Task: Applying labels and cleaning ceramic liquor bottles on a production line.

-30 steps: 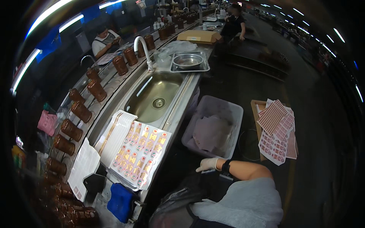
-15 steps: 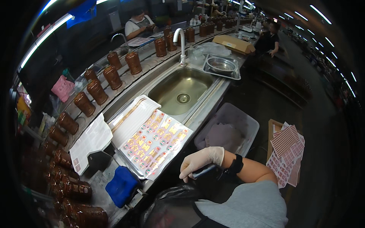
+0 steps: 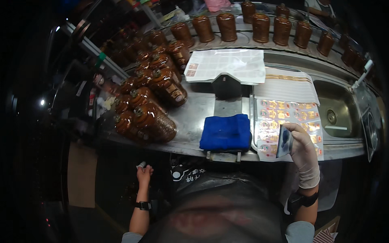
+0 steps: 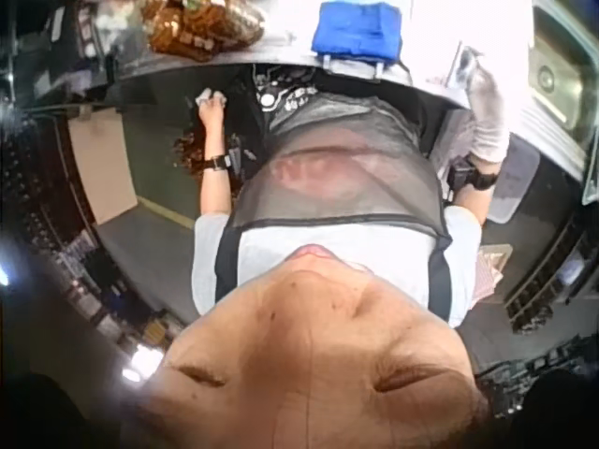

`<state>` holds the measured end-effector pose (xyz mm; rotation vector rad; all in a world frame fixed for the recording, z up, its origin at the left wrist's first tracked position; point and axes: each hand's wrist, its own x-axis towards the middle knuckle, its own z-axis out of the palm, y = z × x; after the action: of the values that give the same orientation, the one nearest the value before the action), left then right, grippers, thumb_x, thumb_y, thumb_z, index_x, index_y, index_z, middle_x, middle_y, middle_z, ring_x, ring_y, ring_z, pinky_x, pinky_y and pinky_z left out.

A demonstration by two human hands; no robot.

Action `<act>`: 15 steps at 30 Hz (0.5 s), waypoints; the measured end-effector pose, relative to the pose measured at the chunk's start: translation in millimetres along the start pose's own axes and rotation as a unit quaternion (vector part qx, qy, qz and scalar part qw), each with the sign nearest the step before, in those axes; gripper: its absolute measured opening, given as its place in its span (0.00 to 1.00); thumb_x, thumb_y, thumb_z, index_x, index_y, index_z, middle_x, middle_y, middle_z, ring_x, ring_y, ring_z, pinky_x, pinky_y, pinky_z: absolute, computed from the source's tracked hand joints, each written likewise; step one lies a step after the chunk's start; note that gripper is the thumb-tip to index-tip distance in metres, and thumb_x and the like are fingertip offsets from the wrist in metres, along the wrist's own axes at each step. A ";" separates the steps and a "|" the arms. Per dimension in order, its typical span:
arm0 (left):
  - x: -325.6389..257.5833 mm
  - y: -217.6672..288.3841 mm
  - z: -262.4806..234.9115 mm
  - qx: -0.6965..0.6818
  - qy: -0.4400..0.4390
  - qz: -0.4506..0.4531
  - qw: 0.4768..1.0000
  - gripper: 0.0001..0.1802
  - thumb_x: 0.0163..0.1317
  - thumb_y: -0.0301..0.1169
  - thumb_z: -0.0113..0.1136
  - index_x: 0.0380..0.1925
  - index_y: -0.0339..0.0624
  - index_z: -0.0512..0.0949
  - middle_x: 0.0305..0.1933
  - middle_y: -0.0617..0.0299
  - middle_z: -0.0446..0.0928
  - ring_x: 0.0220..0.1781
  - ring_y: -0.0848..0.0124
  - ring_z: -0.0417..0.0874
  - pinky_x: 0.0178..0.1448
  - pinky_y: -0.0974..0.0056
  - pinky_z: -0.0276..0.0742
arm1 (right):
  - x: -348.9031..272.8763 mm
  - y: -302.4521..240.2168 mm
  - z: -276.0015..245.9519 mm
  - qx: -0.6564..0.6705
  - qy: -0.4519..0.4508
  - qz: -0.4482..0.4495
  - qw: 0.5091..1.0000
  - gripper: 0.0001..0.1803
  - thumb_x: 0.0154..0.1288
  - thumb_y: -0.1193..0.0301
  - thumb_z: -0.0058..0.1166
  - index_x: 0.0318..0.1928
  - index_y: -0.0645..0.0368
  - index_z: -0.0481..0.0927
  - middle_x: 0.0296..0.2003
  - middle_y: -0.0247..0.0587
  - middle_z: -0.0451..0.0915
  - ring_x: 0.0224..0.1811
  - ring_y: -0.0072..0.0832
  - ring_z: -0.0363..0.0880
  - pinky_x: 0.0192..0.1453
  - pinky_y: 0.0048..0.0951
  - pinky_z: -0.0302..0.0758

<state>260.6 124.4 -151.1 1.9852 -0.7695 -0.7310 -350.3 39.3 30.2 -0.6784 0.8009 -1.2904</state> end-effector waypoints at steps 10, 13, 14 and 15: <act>-21.7 150.3 -7.1 -0.164 0.121 0.270 0.941 0.24 0.71 0.25 0.55 0.64 0.29 0.65 0.51 0.55 0.77 0.52 0.74 0.77 0.59 0.69 0.74 | 32.0 -2.2 12.0 0.059 0.000 -0.018 0.998 0.16 0.68 0.72 0.51 0.54 0.67 0.77 0.49 0.42 0.80 0.52 0.26 0.80 0.57 0.29 0.77; -2.5 199.2 -6.7 -0.224 0.133 0.309 0.915 0.24 0.71 0.26 0.55 0.65 0.30 0.65 0.56 0.54 0.75 0.57 0.73 0.75 0.64 0.68 0.70 | 36.0 -1.3 10.6 0.067 -0.002 -0.027 0.997 0.16 0.69 0.73 0.50 0.53 0.68 0.78 0.47 0.43 0.82 0.51 0.27 0.81 0.57 0.31 0.78; 6.4 215.3 -9.7 -0.225 0.128 0.298 0.919 0.24 0.71 0.26 0.55 0.65 0.31 0.65 0.56 0.55 0.74 0.57 0.73 0.75 0.64 0.68 0.69 | 36.9 -1.6 9.5 0.068 0.017 -0.034 0.997 0.15 0.69 0.73 0.50 0.52 0.69 0.78 0.47 0.43 0.82 0.51 0.28 0.81 0.58 0.30 0.77; 17.6 231.8 -14.1 -0.238 0.121 0.300 0.916 0.24 0.71 0.27 0.56 0.64 0.31 0.66 0.57 0.55 0.74 0.58 0.73 0.74 0.65 0.68 0.68 | 38.1 -2.4 8.2 0.068 0.035 -0.043 0.996 0.15 0.69 0.73 0.50 0.52 0.69 0.79 0.47 0.43 0.83 0.52 0.29 0.81 0.58 0.30 0.77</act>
<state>226.9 16.8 52.7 1.2631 -0.8867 -0.2589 -341.6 1.4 31.7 -0.5654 0.7390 -1.4403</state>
